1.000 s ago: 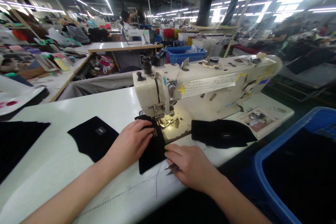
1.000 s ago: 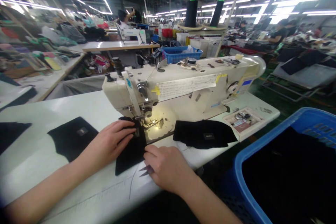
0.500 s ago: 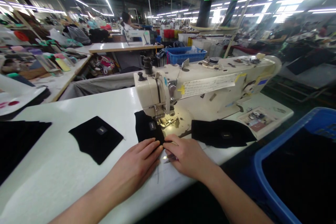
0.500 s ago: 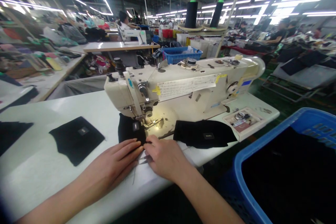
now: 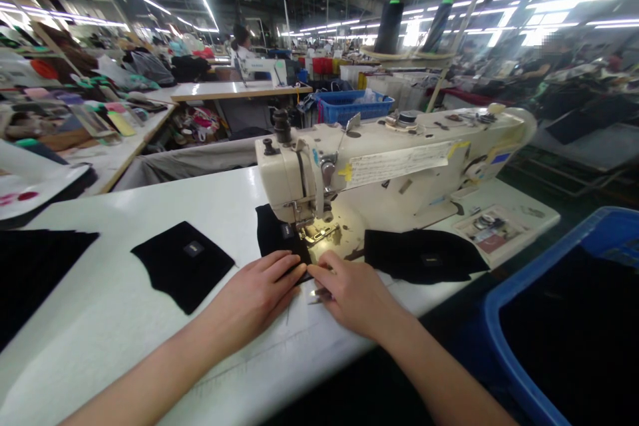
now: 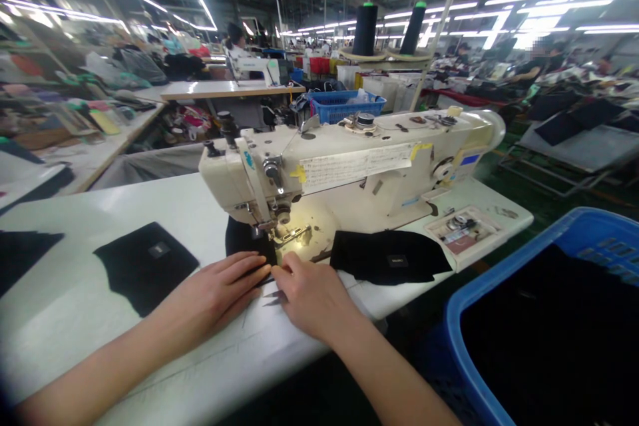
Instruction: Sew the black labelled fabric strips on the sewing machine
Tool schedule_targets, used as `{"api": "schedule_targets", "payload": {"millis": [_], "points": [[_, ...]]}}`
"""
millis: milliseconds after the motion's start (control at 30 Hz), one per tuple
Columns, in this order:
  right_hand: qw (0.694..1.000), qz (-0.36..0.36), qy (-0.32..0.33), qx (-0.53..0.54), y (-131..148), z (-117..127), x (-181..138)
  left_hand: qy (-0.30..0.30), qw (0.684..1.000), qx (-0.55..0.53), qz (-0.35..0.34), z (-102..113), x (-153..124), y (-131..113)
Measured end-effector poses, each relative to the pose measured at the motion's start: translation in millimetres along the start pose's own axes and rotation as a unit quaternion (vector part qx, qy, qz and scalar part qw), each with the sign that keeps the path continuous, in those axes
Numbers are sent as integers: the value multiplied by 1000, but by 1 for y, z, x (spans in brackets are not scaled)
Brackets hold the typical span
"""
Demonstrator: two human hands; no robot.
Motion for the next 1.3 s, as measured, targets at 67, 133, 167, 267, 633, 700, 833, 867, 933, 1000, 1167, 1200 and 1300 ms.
{"api": "schedule_targets", "payload": {"millis": [67, 133, 167, 267, 633, 700, 833, 867, 933, 1000, 1167, 1200, 1300], "points": [[1000, 3, 0, 3, 0, -1, -5, -1, 1000, -6, 5, -1, 1, 4], [1000, 4, 0, 0, 0, -2, -10, 1, 1000, -11, 11, -1, 2, 7], [1000, 3, -1, -2, 0, -1, -13, 3, 1000, -12, 15, -1, 3, 9], [1000, -4, 6, -5, 0, 2, -19, 13, 1000, -11, 22, -2, 4, 12], [999, -22, 21, 9, 3, 7, -34, 28, 999, 6, 27, -5, 11, 28], [1000, -22, 17, 11, 4, 6, -36, 27, 999, 2, 30, -5, 13, 31], [1000, -21, 12, 17, 4, 6, -38, 31, 999, -7, 37, -5, 16, 36], [1000, -21, 13, 18, 4, 5, -38, 33, 999, -8, 37, -5, 17, 37], [999, -23, 14, 18, 3, 5, -38, 34, 999, -11, 36, -6, 18, 40], [999, -23, 14, 17, 3, 5, -38, 31, 999, -15, 36, -6, 19, 43], [999, -26, 11, 20, 3, 3, -37, 21, 999, -14, 41, -8, 19, 47], [999, -26, 9, 23, 3, 3, -37, 19, 999, -13, 43, -8, 19, 47], [999, -28, 4, 32, 3, 3, -38, 12, 999, -10, 52, -9, 17, 48]]}}
Point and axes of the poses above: each hand's wrist, its own x-axis towards the middle knuckle, its own z-axis out of the back of the hand, y = z × x, the point moved 3 cm from there along x, towards the middle knuckle, and after that the axes turned 11 degrees about -y, right-handed, at the moved point
